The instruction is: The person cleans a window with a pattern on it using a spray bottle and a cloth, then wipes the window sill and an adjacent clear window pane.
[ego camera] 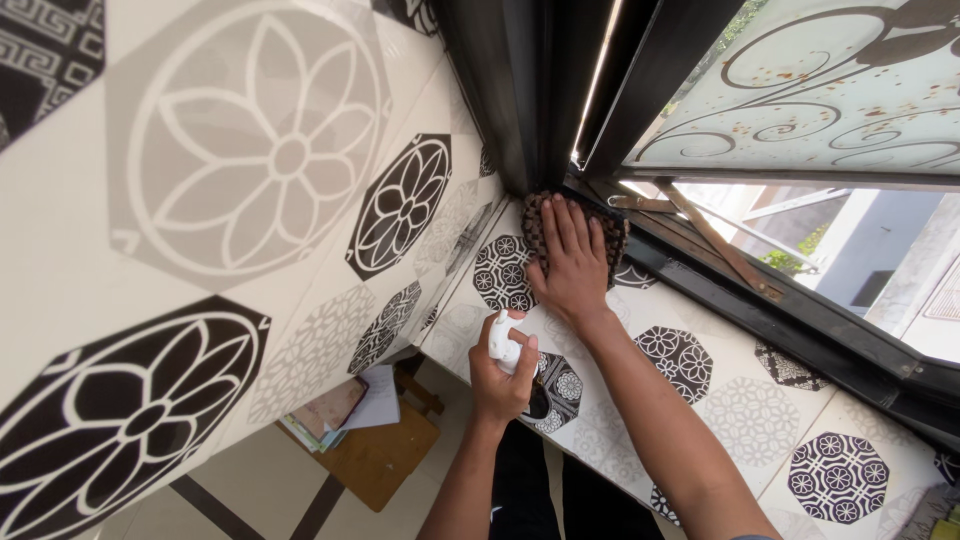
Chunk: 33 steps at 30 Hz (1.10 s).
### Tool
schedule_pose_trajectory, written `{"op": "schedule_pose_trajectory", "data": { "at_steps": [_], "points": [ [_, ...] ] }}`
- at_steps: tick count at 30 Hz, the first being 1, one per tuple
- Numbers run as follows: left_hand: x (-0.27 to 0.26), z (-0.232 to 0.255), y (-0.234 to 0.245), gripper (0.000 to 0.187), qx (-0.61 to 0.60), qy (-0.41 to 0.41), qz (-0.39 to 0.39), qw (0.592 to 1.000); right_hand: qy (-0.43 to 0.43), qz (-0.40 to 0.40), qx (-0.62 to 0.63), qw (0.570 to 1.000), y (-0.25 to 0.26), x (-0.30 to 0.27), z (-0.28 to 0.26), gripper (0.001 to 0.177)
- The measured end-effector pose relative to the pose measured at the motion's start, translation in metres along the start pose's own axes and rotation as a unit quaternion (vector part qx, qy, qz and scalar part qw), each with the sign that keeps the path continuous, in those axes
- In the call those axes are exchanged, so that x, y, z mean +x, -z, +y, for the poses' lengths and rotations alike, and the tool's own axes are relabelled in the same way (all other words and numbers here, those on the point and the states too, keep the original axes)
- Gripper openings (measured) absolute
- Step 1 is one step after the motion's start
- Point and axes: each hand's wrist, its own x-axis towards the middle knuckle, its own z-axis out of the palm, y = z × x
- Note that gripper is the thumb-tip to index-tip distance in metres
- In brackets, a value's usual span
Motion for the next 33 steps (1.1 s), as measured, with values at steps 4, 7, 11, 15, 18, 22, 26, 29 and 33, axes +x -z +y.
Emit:
{"op": "schedule_pose_trajectory", "data": {
  "at_steps": [4,7,11,15,18,22,26,29,33],
  "points": [
    [-0.01,0.01,-0.004,0.027,-0.021,0.025,0.023,0.999,0.053,-0.063,0.011,0.997,0.016,-0.028,0.018,0.08],
    [-0.021,0.016,-0.009,0.027,-0.034,0.082,0.043,0.995,0.041,-0.116,0.039,0.992,0.031,-0.061,0.03,0.084],
    [-0.036,0.022,-0.015,0.025,-0.024,0.079,0.047,0.996,0.031,-0.114,-0.027,0.993,0.045,-0.099,0.037,0.092],
    [-0.048,0.028,-0.012,0.023,-0.025,0.075,0.042,0.996,0.019,-0.131,-0.042,0.99,0.043,-0.097,0.04,0.081],
    [-0.055,0.024,-0.003,0.023,-0.022,0.088,0.039,0.995,0.027,-0.138,-0.036,0.989,0.03,-0.078,0.03,0.075],
    [-0.072,0.014,0.012,0.023,-0.002,0.075,0.065,0.995,0.06,-0.12,-0.038,0.99,0.0,-0.042,-0.017,0.073],
    [-0.093,0.008,0.022,0.025,-0.031,0.06,0.087,0.994,0.09,-0.125,-0.01,0.988,-0.006,-0.036,-0.06,0.075],
    [-0.103,0.007,0.03,0.024,-0.014,0.037,0.099,0.994,0.111,-0.102,0.017,0.988,0.005,-0.055,-0.067,0.074],
    [-0.104,0.009,0.041,0.024,-0.007,0.029,0.095,0.995,0.108,-0.081,0.037,0.99,0.033,-0.109,-0.043,0.072]
  ]
}}
